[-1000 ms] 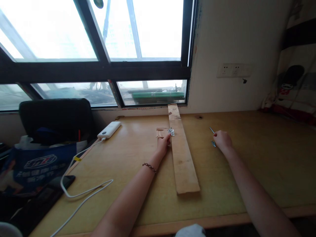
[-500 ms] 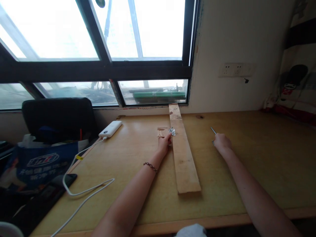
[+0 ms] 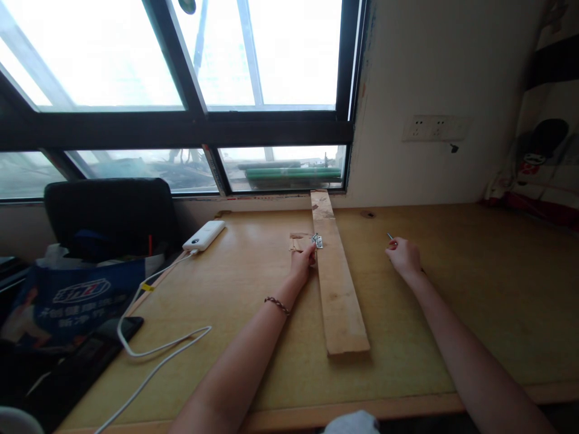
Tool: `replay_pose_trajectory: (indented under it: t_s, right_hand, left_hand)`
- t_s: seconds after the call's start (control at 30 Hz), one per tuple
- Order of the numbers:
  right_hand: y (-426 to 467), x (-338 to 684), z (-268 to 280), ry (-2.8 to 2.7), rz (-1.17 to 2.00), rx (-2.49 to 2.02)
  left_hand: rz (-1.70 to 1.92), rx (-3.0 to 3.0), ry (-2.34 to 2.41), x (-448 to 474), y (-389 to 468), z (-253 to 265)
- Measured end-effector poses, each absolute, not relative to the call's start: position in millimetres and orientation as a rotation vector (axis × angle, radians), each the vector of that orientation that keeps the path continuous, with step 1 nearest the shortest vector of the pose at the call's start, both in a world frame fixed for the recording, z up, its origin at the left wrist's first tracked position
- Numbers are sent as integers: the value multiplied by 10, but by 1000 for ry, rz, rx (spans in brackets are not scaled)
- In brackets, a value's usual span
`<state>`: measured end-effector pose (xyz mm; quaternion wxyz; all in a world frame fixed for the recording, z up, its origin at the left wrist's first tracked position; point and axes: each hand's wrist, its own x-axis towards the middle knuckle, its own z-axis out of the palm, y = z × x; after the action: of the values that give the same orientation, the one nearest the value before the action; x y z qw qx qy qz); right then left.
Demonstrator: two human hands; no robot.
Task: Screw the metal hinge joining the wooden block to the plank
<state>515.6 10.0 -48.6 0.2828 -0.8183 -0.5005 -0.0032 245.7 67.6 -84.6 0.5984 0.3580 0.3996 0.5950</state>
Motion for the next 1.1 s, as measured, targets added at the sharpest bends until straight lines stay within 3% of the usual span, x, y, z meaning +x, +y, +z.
replay_pose_trajectory:
  t_s: [0.23,0.43,0.53,0.9,1.1]
  right_hand:
    - [158,5037,-568,-950,887,-1515]
    - [152,4630,-466,-854,1233,-1085]
    - [296,4335,-347,-929,1183,-1046]
    - [934,3671,-498,-1473,431,-1343]
    - [873,3667,-498,-1534,346,-1357]
  left_hand:
    - [1367,820,898,2455,689,-867]
    - [1366,799,861,2463,673,-861]
    - [1367,771,873,2471,677,-866]
    - [1386,762,933,2477,694,-880]
    - [1395,769,948,2481,719,-898]
